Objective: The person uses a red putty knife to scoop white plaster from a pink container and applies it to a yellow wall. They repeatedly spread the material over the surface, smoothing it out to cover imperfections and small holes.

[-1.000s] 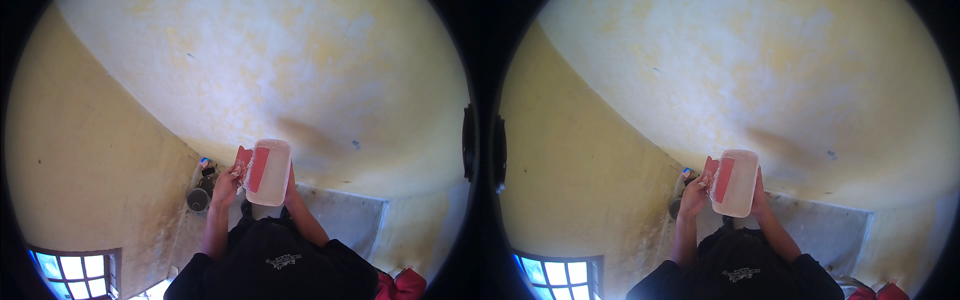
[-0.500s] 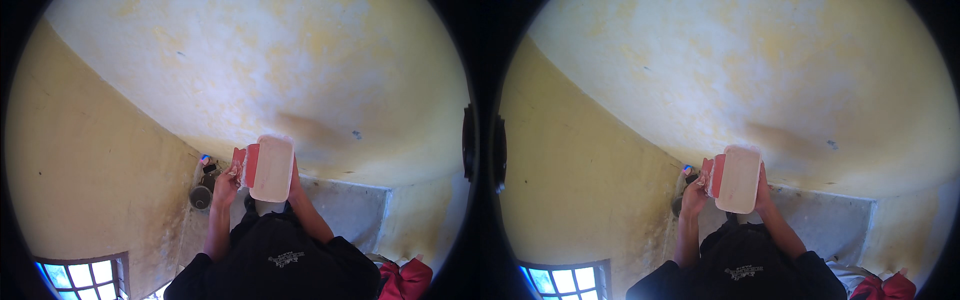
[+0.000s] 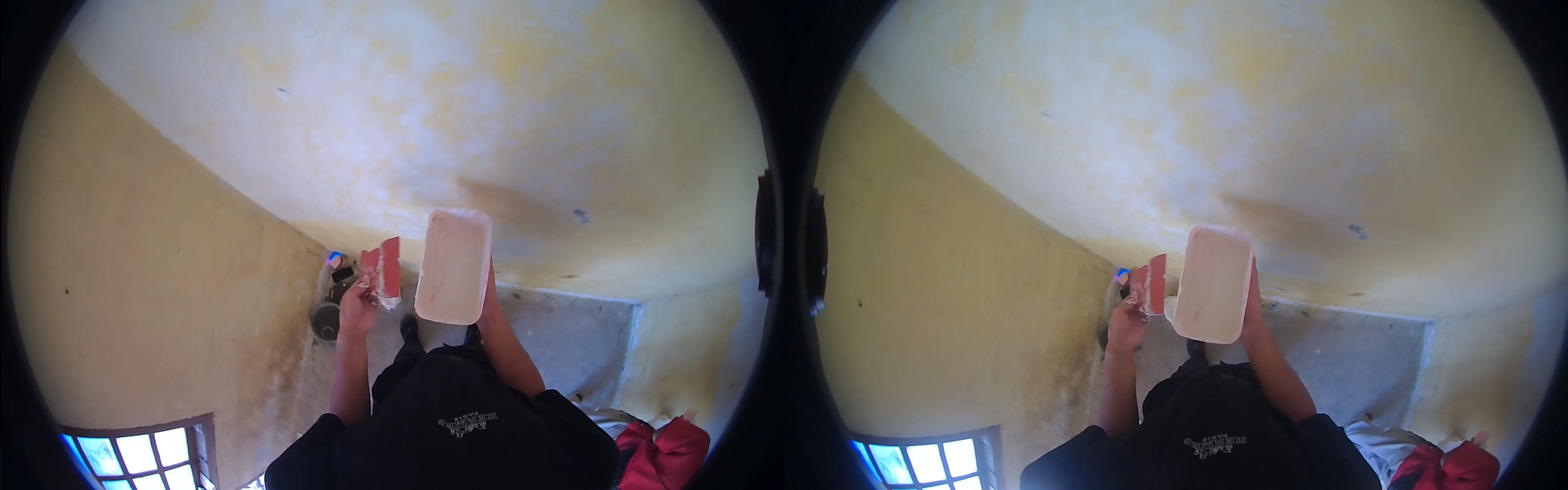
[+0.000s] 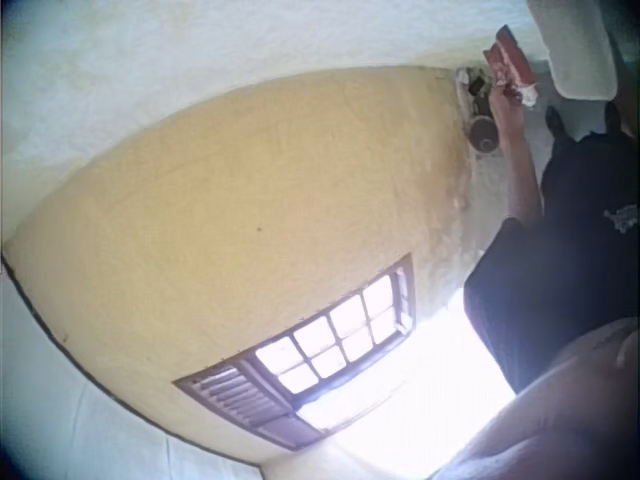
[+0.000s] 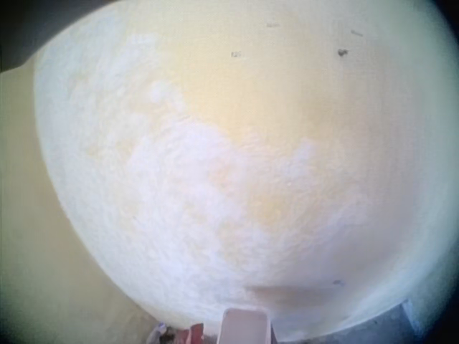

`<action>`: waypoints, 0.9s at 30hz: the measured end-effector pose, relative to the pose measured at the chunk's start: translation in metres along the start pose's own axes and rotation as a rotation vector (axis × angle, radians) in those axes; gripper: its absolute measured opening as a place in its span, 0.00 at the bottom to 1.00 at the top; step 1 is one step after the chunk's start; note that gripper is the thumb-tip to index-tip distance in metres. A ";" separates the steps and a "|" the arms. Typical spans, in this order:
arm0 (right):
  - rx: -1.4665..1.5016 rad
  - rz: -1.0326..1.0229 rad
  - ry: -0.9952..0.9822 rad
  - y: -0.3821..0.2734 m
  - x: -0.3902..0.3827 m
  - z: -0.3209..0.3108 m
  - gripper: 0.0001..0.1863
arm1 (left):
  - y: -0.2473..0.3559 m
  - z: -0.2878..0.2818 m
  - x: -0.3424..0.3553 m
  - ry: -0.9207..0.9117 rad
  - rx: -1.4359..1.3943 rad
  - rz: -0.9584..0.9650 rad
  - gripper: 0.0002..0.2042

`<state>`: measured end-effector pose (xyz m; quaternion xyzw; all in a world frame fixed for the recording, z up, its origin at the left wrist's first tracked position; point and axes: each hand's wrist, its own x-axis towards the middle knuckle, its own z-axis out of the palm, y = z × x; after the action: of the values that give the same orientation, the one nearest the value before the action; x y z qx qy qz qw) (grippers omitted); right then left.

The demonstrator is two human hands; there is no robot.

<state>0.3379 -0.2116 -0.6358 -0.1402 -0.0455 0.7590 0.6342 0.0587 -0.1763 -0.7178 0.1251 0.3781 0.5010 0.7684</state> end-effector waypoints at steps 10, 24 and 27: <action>-0.116 0.131 0.047 -0.001 -0.002 0.025 0.35 | 0.110 0.114 -0.047 -0.004 0.870 0.691 0.11; -0.264 0.222 0.072 0.004 0.004 0.022 0.34 | 0.152 0.215 -0.053 -0.359 1.701 0.783 0.05; -0.285 0.215 0.095 0.005 0.007 0.009 0.34 | 0.156 0.212 -0.042 -0.386 1.789 0.706 0.06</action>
<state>0.3299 -0.2048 -0.6299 -0.2684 -0.1073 0.8007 0.5247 0.0943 -0.1001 -0.4646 0.8469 0.4268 0.2015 0.2447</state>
